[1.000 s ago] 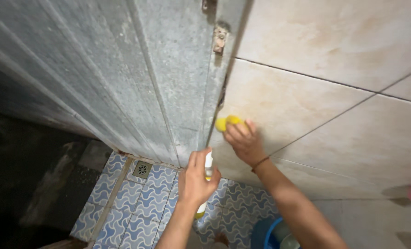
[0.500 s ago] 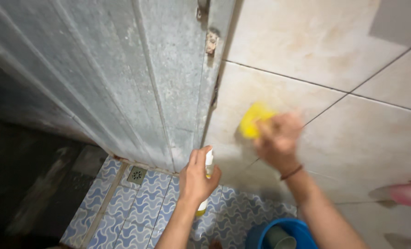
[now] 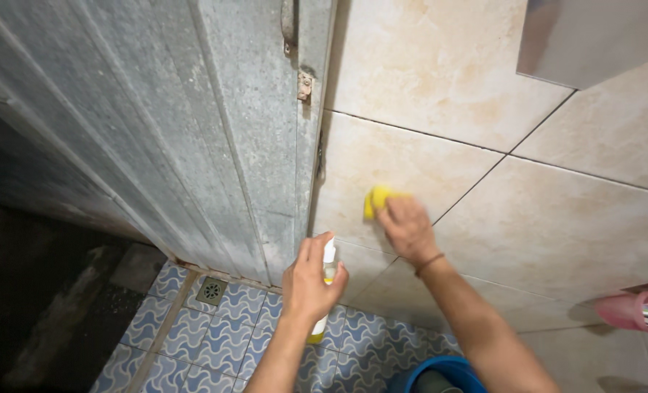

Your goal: The person sprays a cleaning solution onto bathroom tiles and wipes the surface with a yellow sponge. They clean around hexagonal mirrors and a wall-mounted toothbrush holder, moving from upper to lower sections of the wall.

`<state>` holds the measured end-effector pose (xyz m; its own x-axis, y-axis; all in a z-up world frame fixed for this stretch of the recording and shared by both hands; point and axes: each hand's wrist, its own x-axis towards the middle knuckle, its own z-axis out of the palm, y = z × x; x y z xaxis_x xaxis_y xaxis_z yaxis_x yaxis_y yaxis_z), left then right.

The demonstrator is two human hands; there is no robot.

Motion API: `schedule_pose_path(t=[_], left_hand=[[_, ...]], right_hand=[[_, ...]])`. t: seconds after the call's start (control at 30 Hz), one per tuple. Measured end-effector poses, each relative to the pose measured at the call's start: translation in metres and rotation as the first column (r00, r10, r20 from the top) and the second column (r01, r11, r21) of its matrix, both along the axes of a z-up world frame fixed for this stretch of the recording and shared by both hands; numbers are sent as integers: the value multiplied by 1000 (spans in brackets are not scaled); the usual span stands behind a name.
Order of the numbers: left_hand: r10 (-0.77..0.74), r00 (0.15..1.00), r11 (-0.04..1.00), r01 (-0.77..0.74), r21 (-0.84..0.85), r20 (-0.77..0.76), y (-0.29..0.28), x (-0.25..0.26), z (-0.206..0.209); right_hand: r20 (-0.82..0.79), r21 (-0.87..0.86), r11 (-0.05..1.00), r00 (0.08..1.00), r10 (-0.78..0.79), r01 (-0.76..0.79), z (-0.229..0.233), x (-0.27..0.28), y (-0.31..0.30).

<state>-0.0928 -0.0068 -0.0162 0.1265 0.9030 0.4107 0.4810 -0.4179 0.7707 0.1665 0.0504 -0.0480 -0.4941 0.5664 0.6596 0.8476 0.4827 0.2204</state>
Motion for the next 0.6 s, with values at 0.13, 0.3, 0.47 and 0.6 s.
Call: schedule_pose_path(t=[0.13, 0.3, 0.47, 0.6], left_hand=[[5, 1000, 1000, -4, 20, -13, -2, -2, 1], [-2, 1000, 999, 3, 51, -13, -3, 12, 4], [-75, 996, 986, 65, 154, 58, -6, 44, 19], [-106, 993, 984, 97, 150, 53, -7, 54, 28]], right_hand=[[12, -303, 953, 999, 35, -30, -37, 4, -36], [-183, -194, 971, 968, -174, 138, 35, 19, -42], [-332, 344, 861, 907, -261, 374, 130, 34, -31], [-167, 314, 914, 963, -211, 255, 82, 36, -16]])
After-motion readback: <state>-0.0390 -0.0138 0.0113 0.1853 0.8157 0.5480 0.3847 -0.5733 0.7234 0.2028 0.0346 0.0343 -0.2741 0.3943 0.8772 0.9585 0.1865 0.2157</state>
